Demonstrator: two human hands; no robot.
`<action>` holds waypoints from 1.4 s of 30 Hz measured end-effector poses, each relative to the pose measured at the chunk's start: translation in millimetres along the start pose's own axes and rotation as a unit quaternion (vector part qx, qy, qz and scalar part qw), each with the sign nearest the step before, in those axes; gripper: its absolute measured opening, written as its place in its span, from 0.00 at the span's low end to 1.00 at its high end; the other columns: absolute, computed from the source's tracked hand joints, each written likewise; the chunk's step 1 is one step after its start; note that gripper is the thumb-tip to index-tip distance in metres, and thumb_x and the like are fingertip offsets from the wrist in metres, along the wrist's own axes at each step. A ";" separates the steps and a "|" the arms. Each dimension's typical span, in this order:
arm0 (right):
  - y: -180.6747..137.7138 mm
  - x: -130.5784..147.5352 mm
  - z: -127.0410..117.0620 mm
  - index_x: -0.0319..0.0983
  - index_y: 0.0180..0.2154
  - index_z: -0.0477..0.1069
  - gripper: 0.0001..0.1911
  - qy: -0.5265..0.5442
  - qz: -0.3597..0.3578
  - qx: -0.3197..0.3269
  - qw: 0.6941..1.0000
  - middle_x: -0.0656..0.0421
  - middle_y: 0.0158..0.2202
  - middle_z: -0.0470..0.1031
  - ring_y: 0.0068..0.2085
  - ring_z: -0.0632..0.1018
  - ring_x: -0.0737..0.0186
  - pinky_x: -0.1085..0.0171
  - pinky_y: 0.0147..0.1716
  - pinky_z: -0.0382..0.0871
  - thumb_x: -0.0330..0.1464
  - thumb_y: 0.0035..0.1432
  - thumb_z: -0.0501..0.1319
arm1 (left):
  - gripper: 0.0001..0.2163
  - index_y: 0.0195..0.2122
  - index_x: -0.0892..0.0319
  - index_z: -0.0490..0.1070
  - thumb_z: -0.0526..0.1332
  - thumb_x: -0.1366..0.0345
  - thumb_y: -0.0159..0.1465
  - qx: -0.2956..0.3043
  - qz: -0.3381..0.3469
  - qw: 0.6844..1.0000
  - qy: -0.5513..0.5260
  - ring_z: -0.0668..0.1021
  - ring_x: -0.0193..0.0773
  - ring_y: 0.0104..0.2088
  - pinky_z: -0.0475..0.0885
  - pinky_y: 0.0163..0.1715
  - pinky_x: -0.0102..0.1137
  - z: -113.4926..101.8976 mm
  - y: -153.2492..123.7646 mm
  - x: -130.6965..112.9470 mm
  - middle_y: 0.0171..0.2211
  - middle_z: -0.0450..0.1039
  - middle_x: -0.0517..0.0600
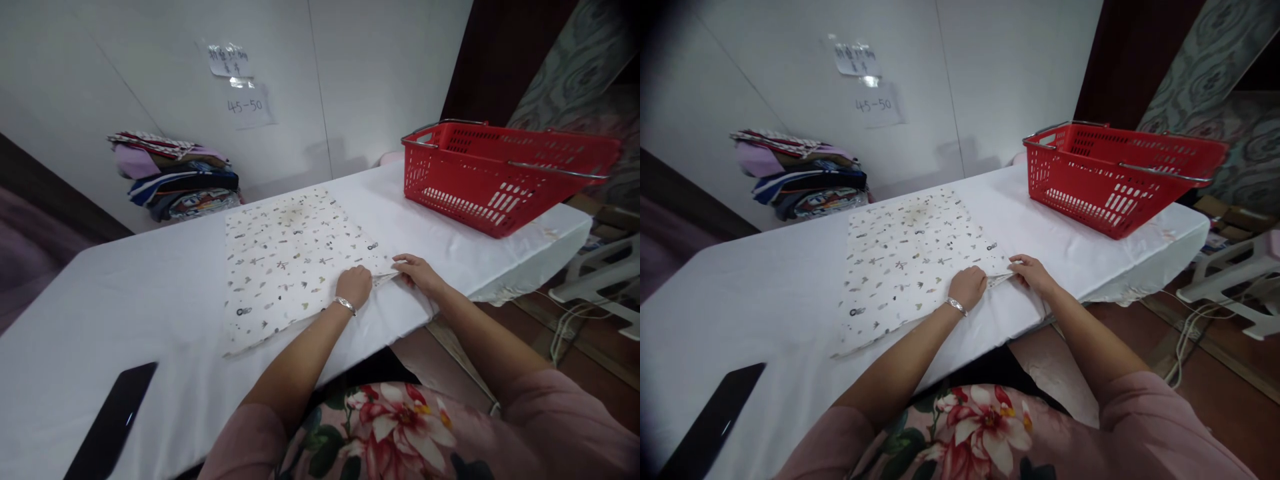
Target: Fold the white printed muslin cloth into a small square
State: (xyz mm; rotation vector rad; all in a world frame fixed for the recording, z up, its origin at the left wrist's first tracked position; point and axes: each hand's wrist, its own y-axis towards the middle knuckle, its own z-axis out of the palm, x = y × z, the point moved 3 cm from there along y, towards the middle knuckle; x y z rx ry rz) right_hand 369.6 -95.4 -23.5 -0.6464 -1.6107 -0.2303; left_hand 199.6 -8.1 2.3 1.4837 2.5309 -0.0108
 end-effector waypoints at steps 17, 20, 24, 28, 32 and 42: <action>-4.8 5.9 1.1 0.37 0.41 0.69 0.18 0.013 -0.001 0.018 1.000 0.68 0.15 0.65 0.15 0.63 0.72 0.72 0.13 0.54 0.38 0.48 0.64 | 0.11 0.47 0.54 0.70 0.53 0.62 0.67 -0.027 0.055 0.998 0.000 0.70 0.41 0.47 0.67 0.44 0.36 10.5 6.1 -17.4 0.50 0.67 0.50; -4.1 5.1 1.5 0.37 0.41 0.69 0.18 0.014 -0.003 0.023 1.000 0.68 0.15 0.65 0.15 0.63 0.72 0.72 0.13 0.54 0.38 0.48 0.63 | 0.11 0.46 0.54 0.71 0.52 0.61 0.68 -0.024 0.048 0.999 0.000 0.70 0.40 0.46 0.68 0.43 0.35 10.8 12.2 -19.1 0.49 0.67 0.50; -1.5 2.2 1.6 0.37 0.40 0.70 0.16 0.005 -0.008 0.029 1.000 0.68 0.15 0.65 0.16 0.64 0.72 0.72 0.14 0.55 0.38 0.49 0.62 | 0.12 0.45 0.54 0.72 0.51 0.61 0.68 -0.019 0.043 0.999 -0.007 0.70 0.39 0.45 0.68 0.42 0.34 14.5 21.8 -20.1 0.48 0.68 0.50; -0.4 1.0 2.4 0.37 0.37 0.70 0.15 -0.006 -0.008 0.036 0.999 0.67 0.15 0.65 0.16 0.64 0.73 0.72 0.14 0.55 0.40 0.50 0.62 | 0.12 0.44 0.55 0.73 0.51 0.64 0.68 -0.026 0.054 0.998 -0.011 0.70 0.40 0.46 0.68 0.42 0.35 16.2 28.5 -25.8 0.49 0.68 0.51; -0.4 1.7 2.8 0.38 0.33 0.70 0.15 -0.005 -0.010 0.033 0.999 0.65 0.18 0.67 0.17 0.65 0.72 0.72 0.14 0.56 0.43 0.50 0.62 | 0.12 0.42 0.56 0.74 0.51 0.66 0.68 -0.042 0.057 0.997 -0.028 0.69 0.41 0.48 0.68 0.45 0.36 12.0 29.2 -34.8 0.51 0.67 0.51; -1.4 5.5 4.0 0.38 0.30 0.70 0.17 -0.011 -0.012 0.028 0.999 0.65 0.16 0.66 0.16 0.64 0.71 0.70 0.14 0.56 0.45 0.47 0.63 | 0.11 0.41 0.55 0.74 0.51 0.66 0.67 -0.059 0.056 0.995 -0.061 0.71 0.39 0.45 0.67 0.44 0.35 12.9 20.8 -38.5 0.50 0.68 0.50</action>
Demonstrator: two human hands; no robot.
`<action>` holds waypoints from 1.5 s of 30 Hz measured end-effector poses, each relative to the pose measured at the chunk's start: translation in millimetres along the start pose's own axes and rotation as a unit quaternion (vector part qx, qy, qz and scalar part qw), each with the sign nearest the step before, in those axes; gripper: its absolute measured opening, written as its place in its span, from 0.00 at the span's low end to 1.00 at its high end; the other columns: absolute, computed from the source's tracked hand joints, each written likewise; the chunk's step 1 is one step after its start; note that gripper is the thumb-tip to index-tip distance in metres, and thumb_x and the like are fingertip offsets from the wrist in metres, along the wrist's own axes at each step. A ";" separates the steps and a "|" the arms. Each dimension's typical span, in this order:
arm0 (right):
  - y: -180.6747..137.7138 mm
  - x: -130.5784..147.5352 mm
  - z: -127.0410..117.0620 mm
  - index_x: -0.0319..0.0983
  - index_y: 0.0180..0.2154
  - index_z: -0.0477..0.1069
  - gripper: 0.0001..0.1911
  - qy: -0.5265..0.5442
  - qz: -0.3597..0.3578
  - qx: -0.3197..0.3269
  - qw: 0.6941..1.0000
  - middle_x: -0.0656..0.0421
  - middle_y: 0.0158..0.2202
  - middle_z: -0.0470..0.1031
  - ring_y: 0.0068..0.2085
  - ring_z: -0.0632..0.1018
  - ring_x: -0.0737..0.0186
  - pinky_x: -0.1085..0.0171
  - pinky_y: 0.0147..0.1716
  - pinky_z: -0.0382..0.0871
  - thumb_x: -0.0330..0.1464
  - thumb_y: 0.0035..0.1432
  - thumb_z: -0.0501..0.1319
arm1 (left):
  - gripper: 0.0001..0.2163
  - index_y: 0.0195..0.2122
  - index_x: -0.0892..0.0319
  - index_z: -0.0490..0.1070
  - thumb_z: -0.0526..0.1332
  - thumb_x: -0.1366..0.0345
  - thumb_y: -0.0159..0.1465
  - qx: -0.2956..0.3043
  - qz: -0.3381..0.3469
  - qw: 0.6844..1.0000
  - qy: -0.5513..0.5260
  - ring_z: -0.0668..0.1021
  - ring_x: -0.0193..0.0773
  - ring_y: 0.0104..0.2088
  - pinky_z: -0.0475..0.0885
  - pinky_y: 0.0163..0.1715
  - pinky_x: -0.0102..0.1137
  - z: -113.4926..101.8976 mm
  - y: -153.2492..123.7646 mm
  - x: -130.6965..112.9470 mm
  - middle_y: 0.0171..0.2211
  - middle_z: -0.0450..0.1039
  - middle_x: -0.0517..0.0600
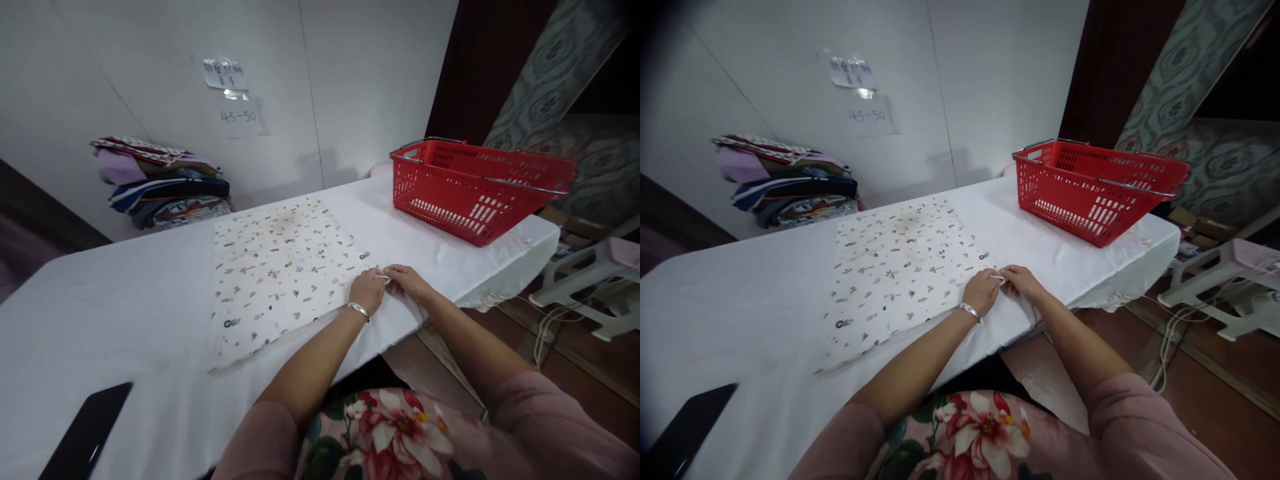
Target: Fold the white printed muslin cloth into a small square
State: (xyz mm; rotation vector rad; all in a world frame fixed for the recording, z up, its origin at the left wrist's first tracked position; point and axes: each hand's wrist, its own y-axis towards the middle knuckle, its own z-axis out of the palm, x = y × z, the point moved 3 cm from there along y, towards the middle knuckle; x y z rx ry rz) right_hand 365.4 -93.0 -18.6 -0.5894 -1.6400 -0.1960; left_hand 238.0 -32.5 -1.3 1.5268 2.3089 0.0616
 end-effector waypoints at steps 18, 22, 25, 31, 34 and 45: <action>0.4 -3.6 -1.7 0.39 0.34 0.67 0.15 0.044 0.014 -0.047 0.998 0.70 0.12 0.60 0.13 0.56 0.74 0.71 0.11 0.43 0.38 0.44 0.64 | 0.10 0.43 0.58 0.68 0.50 0.73 0.65 0.031 -0.063 0.996 0.048 0.74 0.40 0.41 0.67 0.38 0.33 -4.5 -18.6 21.0 0.41 0.73 0.52; -1.1 -1.1 -1.3 0.39 0.33 0.67 0.14 0.048 0.012 -0.050 0.998 0.69 0.12 0.60 0.13 0.56 0.74 0.71 0.11 0.44 0.38 0.43 0.65 | 0.10 0.42 0.58 0.69 0.50 0.72 0.65 0.048 -0.058 0.996 0.046 0.75 0.41 0.41 0.67 0.38 0.33 -3.1 -24.1 20.2 0.40 0.74 0.51; -1.2 -1.8 -1.1 0.39 0.32 0.67 0.14 0.051 0.012 -0.050 0.997 0.69 0.12 0.60 0.13 0.56 0.74 0.72 0.11 0.43 0.38 0.43 0.65 | 0.11 0.44 0.58 0.68 0.49 0.71 0.65 0.055 -0.064 0.994 0.062 0.76 0.41 0.38 0.67 0.35 0.33 -1.3 -26.3 19.1 0.37 0.75 0.52; -0.6 -4.3 -1.6 0.39 0.33 0.67 0.14 0.050 0.010 -0.050 0.997 0.69 0.11 0.60 0.13 0.56 0.73 0.72 0.11 0.43 0.38 0.43 0.65 | 0.13 0.47 0.57 0.67 0.48 0.71 0.66 0.037 -0.070 0.994 0.074 0.76 0.42 0.35 0.65 0.31 0.32 -0.9 -29.0 18.7 0.34 0.75 0.52; -0.1 -4.9 -2.0 0.39 0.33 0.67 0.14 0.048 0.014 -0.051 0.997 0.69 0.11 0.60 0.12 0.56 0.73 0.72 0.11 0.43 0.38 0.43 0.64 | 0.12 0.45 0.57 0.68 0.49 0.72 0.65 0.029 -0.060 0.995 0.070 0.76 0.42 0.38 0.66 0.34 0.33 -1.5 -30.9 18.8 0.37 0.74 0.52; -1.5 -1.9 -0.9 0.39 0.32 0.66 0.14 0.052 0.018 -0.051 0.997 0.69 0.11 0.59 0.13 0.56 0.74 0.71 0.11 0.42 0.39 0.43 0.64 | 0.10 0.43 0.58 0.68 0.52 0.73 0.63 -0.003 -0.061 0.996 0.071 0.71 0.44 0.45 0.67 0.43 0.39 -12.5 -41.2 16.4 0.45 0.70 0.54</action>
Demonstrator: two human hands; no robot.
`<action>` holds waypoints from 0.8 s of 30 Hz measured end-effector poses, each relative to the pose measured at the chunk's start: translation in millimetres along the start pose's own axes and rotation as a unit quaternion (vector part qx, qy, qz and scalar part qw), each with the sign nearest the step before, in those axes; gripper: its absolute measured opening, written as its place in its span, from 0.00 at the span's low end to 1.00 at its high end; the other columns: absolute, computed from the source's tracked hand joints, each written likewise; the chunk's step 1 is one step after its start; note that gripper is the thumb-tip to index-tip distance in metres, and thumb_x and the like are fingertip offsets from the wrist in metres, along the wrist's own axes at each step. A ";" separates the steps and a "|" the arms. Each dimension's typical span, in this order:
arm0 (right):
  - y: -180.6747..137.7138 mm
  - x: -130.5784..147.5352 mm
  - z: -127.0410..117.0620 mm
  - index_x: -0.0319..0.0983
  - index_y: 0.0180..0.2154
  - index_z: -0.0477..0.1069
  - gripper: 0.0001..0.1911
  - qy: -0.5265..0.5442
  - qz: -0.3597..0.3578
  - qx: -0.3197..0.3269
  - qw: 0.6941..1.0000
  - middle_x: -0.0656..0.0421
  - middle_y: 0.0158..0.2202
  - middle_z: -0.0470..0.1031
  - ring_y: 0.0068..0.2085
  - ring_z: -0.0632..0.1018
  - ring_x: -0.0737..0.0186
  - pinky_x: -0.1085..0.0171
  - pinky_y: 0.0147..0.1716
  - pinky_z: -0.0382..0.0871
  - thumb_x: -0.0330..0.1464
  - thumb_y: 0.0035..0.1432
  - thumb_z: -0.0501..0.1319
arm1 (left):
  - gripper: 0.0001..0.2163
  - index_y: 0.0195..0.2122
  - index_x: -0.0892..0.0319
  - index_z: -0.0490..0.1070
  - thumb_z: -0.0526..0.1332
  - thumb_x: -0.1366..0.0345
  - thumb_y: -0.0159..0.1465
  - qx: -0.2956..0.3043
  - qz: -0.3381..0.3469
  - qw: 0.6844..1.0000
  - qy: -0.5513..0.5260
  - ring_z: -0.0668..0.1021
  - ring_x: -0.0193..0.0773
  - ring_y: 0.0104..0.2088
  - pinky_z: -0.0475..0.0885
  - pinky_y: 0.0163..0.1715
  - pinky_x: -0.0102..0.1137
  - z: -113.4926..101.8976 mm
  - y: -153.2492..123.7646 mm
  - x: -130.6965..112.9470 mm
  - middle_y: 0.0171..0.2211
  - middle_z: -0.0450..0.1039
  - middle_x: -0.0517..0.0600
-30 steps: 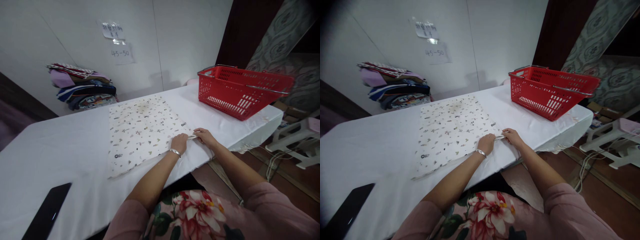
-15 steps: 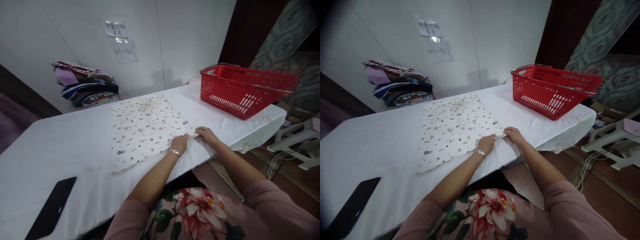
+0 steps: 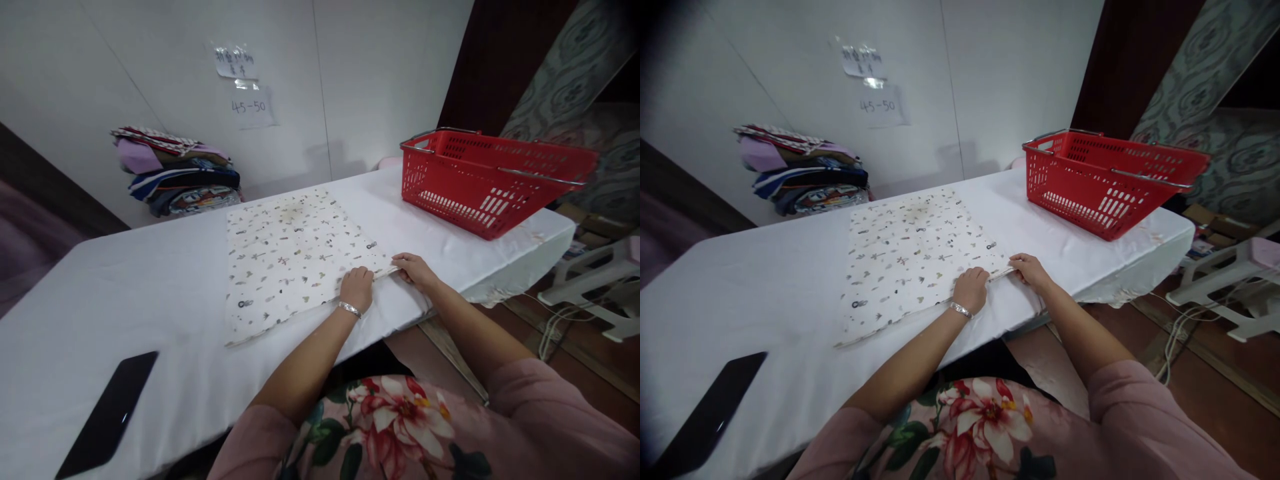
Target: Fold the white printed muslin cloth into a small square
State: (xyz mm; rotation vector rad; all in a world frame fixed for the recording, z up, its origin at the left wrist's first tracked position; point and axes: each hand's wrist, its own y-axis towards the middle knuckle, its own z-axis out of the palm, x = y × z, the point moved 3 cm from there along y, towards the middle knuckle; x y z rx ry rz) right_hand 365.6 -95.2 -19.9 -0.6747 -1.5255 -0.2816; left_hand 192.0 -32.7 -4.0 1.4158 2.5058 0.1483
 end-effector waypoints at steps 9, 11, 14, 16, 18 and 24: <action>-0.8 0.6 -0.3 0.38 0.31 0.66 0.15 0.008 0.006 -0.006 1.000 0.68 0.14 0.62 0.13 0.58 0.74 0.72 0.11 0.45 0.37 0.42 0.66 | 0.08 0.41 0.57 0.68 0.52 0.71 0.65 0.035 -0.027 0.994 -0.097 0.73 0.37 0.42 0.69 0.41 0.31 -6.4 -8.3 24.1 0.41 0.72 0.49; -0.4 -0.1 -0.6 0.38 0.31 0.66 0.14 0.008 0.004 -0.006 1.000 0.68 0.13 0.62 0.13 0.59 0.74 0.72 0.11 0.45 0.37 0.42 0.65 | 0.07 0.39 0.57 0.69 0.51 0.69 0.66 0.026 -0.031 0.994 -0.103 0.74 0.36 0.42 0.69 0.41 0.31 -7.9 -9.3 28.2 0.40 0.72 0.49; 0.2 -1.2 -0.7 0.39 0.31 0.66 0.14 0.010 0.001 -0.002 1.000 0.69 0.13 0.60 0.13 0.58 0.74 0.72 0.11 0.44 0.37 0.43 0.65 | 0.10 0.41 0.57 0.69 0.50 0.70 0.67 0.008 -0.043 0.995 -0.093 0.74 0.36 0.42 0.69 0.41 0.31 -8.6 -9.7 31.8 0.41 0.73 0.48; 0.6 -2.0 -0.9 0.39 0.31 0.66 0.14 0.009 0.000 -0.001 1.000 0.69 0.13 0.60 0.13 0.58 0.74 0.72 0.11 0.44 0.38 0.42 0.65 | 0.11 0.42 0.56 0.69 0.49 0.73 0.66 0.000 -0.046 0.996 -0.079 0.74 0.36 0.42 0.69 0.39 0.30 -8.4 -9.8 32.9 0.42 0.73 0.48; 1.0 -2.7 -1.2 0.39 0.31 0.67 0.15 0.008 -0.001 -0.002 1.000 0.69 0.13 0.61 0.13 0.58 0.74 0.72 0.11 0.44 0.39 0.42 0.66 | 0.12 0.42 0.56 0.69 0.50 0.75 0.64 -0.003 -0.040 0.997 -0.061 0.74 0.36 0.41 0.69 0.37 0.30 -7.8 -10.0 33.1 0.44 0.72 0.49; 2.0 -3.8 -1.7 0.39 0.31 0.66 0.16 0.009 -0.008 0.000 1.000 0.69 0.14 0.61 0.14 0.58 0.74 0.72 0.11 0.45 0.40 0.42 0.66 | 0.13 0.40 0.57 0.71 0.51 0.77 0.62 -0.002 0.009 1.000 -0.026 0.73 0.37 0.42 0.70 0.39 0.33 -3.9 -12.9 31.2 0.45 0.71 0.51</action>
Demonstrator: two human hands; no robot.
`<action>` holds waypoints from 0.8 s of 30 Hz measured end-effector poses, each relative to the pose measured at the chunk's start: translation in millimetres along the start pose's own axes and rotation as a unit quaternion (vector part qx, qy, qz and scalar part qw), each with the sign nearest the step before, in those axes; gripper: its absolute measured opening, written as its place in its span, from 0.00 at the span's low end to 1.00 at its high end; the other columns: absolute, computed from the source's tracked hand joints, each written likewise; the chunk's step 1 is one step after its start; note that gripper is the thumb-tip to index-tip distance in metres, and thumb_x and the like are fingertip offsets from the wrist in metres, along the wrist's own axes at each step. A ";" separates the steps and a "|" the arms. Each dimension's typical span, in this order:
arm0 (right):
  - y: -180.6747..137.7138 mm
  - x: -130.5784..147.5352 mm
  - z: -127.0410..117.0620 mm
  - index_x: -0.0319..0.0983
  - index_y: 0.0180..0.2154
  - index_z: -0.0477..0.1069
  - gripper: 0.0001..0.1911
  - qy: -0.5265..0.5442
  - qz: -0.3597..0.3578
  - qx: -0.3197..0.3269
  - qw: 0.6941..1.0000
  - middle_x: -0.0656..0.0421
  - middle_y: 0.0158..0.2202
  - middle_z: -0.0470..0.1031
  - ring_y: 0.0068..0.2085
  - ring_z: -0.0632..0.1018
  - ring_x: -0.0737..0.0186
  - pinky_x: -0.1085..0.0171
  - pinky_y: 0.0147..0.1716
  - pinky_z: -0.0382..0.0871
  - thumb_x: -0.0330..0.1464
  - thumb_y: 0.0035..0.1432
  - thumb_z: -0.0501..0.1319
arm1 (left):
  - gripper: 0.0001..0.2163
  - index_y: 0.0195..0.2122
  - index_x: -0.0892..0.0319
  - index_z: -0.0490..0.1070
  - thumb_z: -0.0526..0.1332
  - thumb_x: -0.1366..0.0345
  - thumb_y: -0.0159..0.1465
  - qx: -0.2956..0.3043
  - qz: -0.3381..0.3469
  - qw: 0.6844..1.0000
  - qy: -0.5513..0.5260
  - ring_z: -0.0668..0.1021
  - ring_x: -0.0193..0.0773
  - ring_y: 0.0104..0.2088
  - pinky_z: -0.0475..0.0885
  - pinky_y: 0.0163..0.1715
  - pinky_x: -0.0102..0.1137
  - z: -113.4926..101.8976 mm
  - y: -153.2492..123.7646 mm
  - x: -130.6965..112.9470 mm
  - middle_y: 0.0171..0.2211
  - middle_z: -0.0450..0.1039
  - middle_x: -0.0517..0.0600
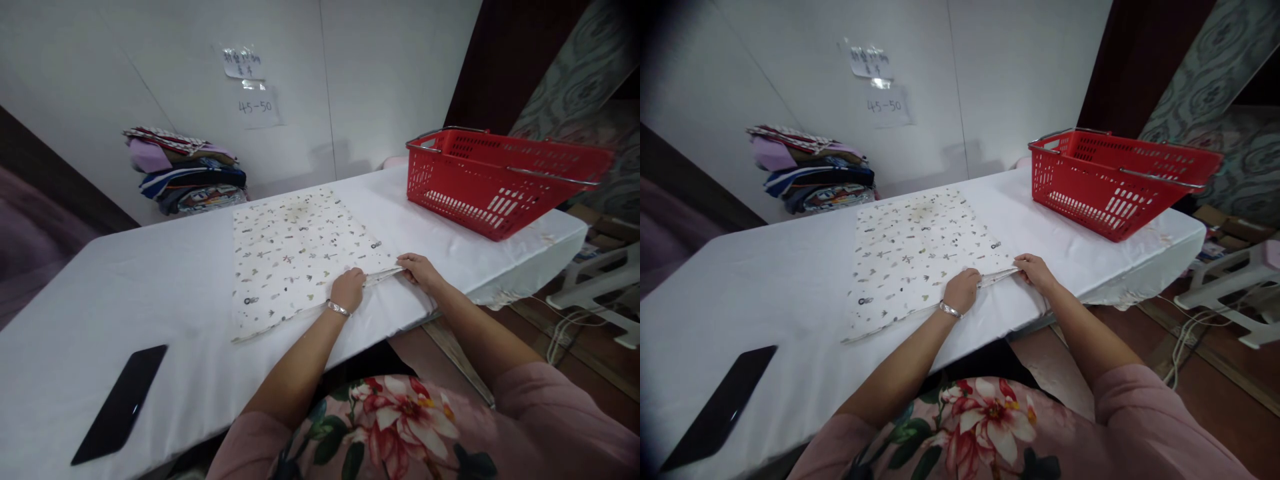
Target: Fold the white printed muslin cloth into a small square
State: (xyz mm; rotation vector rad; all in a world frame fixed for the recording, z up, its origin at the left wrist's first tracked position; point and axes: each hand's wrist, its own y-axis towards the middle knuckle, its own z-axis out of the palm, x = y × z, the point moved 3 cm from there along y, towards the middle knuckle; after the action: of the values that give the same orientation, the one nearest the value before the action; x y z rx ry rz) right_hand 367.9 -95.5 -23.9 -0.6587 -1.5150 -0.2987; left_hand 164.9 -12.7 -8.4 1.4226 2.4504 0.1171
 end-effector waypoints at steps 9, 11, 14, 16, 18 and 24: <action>0.0 -1.0 -0.3 0.39 0.31 0.66 0.15 -0.005 -0.005 0.000 1.000 0.69 0.13 0.60 0.13 0.58 0.74 0.72 0.11 0.45 0.39 0.42 0.66 | 0.07 0.40 0.59 0.71 0.55 0.68 0.64 0.018 -0.006 1.000 -0.001 0.71 0.40 0.46 0.68 0.47 0.36 -0.4 0.5 -2.9 0.46 0.70 0.52; -0.6 -0.8 -0.3 0.39 0.31 0.66 0.15 -0.004 -0.006 0.000 1.000 0.69 0.13 0.60 0.13 0.58 0.74 0.72 0.11 0.45 0.39 0.42 0.66 | 0.08 0.37 0.59 0.72 0.53 0.68 0.65 0.029 -0.018 0.999 -0.004 0.72 0.40 0.45 0.68 0.46 0.36 -2.6 2.1 -3.4 0.45 0.71 0.52; -1.1 -0.4 -0.3 0.39 0.31 0.67 0.14 -0.004 -0.007 -0.001 1.000 0.69 0.13 0.61 0.13 0.58 0.74 0.71 0.11 0.45 0.39 0.43 0.65 | 0.10 0.36 0.59 0.73 0.51 0.69 0.66 0.013 -0.014 1.000 0.002 0.71 0.40 0.47 0.68 0.45 0.36 -5.5 0.7 -4.5 0.47 0.71 0.52; -0.8 -0.4 -0.2 0.39 0.31 0.66 0.14 -0.003 -0.003 -0.004 1.000 0.68 0.14 0.61 0.13 0.58 0.74 0.71 0.11 0.45 0.39 0.43 0.65 | 0.10 0.37 0.58 0.72 0.51 0.71 0.66 -0.019 0.010 1.000 0.020 0.69 0.42 0.50 0.67 0.46 0.37 -6.2 -3.0 -6.0 0.51 0.69 0.52; -0.2 -0.5 -0.1 0.39 0.31 0.66 0.15 -0.005 0.002 -0.010 1.000 0.68 0.14 0.61 0.13 0.58 0.74 0.71 0.11 0.45 0.39 0.42 0.65 | 0.11 0.36 0.58 0.72 0.50 0.73 0.66 -0.046 0.043 0.997 0.041 0.68 0.42 0.50 0.66 0.46 0.38 -5.1 -7.6 -8.0 0.52 0.68 0.53; -0.6 0.4 0.6 0.39 0.32 0.67 0.14 -0.023 0.006 -0.026 0.999 0.69 0.12 0.60 0.13 0.58 0.73 0.71 0.11 0.44 0.38 0.44 0.65 | 0.11 0.35 0.58 0.70 0.49 0.73 0.67 -0.059 0.112 0.990 0.069 0.69 0.41 0.46 0.63 0.45 0.38 -0.2 -12.9 -11.9 0.44 0.71 0.53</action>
State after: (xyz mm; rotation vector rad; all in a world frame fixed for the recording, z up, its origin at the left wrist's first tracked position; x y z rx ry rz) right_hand 367.1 -95.6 -23.4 -0.7190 -1.5507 -0.3159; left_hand 159.6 -29.4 -8.5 1.6818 2.3361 0.4157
